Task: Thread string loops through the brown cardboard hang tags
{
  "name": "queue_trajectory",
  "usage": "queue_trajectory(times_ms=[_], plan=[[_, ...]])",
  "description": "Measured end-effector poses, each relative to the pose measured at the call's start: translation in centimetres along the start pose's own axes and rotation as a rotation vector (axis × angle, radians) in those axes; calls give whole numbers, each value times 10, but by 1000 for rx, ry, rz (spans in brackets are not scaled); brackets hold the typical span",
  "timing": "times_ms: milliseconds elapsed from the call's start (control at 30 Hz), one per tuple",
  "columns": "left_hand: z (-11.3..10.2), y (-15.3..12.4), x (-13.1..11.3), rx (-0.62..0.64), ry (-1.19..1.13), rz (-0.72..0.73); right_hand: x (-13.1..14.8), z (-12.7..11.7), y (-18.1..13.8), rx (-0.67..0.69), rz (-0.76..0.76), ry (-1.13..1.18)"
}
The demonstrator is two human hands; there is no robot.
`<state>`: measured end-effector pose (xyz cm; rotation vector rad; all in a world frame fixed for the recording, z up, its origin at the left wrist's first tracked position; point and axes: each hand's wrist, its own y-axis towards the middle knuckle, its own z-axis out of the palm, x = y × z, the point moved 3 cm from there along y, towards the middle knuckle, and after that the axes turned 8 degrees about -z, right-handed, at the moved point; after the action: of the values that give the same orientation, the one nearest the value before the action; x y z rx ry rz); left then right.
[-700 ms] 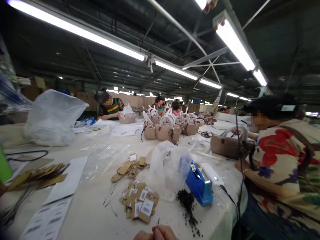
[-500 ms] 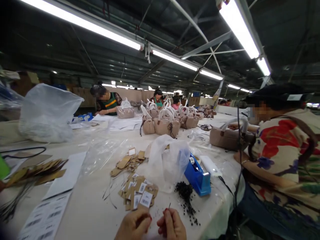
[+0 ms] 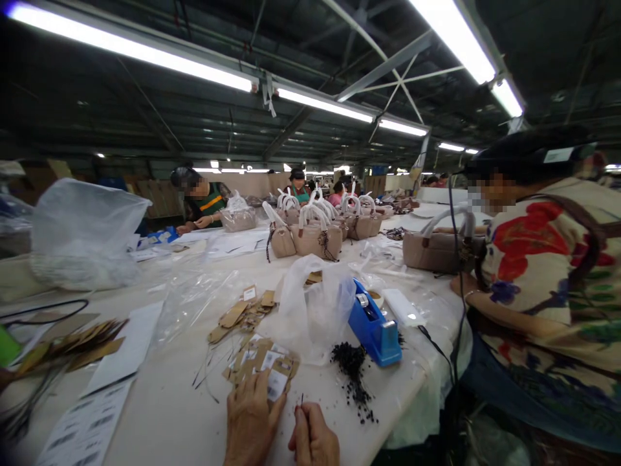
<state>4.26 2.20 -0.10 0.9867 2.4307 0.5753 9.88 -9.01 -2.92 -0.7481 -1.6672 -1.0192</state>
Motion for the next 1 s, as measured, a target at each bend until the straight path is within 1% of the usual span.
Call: queue_trajectory(times_ms=[100, 233, 333, 433, 533, 667, 733, 800, 867, 900, 933, 1000], plan=[[-4, -1, 3, -90, 40, 38, 2, 0, 0, 27, -13, 9], [-19, -7, 7, -196, 30, 124, 6, -1, 3, 26, 29, 91], [-32, -17, 13, -234, -46, 247, 10, -3, 6, 66, 97, 199], [-39, -32, 16, -252, -89, 381, 14, -7, 9, 124, 160, 321], [-39, -44, 16, -283, -138, 379, 16, -12, 9, 150, 207, 371], [-34, -50, 11, -309, -182, 335, 17, -12, 10, 182, 204, 349], [-32, -48, 7, -281, -149, 343, 17, -11, 10, 186, 204, 340], [-30, -45, 4, -224, -128, 377, 19, -9, 10, 192, 194, 325], [-27, -40, 0, -153, -159, 396, 19, -9, 10, 193, 176, 313], [-25, -38, -1, -107, -202, 371, 19, -9, 10, 196, 175, 316], [-24, -34, -1, -46, -269, 312, 19, -10, 10, 202, 177, 325], [-20, -27, 0, 135, -501, 115, 18, -11, 10, 204, 185, 343]])
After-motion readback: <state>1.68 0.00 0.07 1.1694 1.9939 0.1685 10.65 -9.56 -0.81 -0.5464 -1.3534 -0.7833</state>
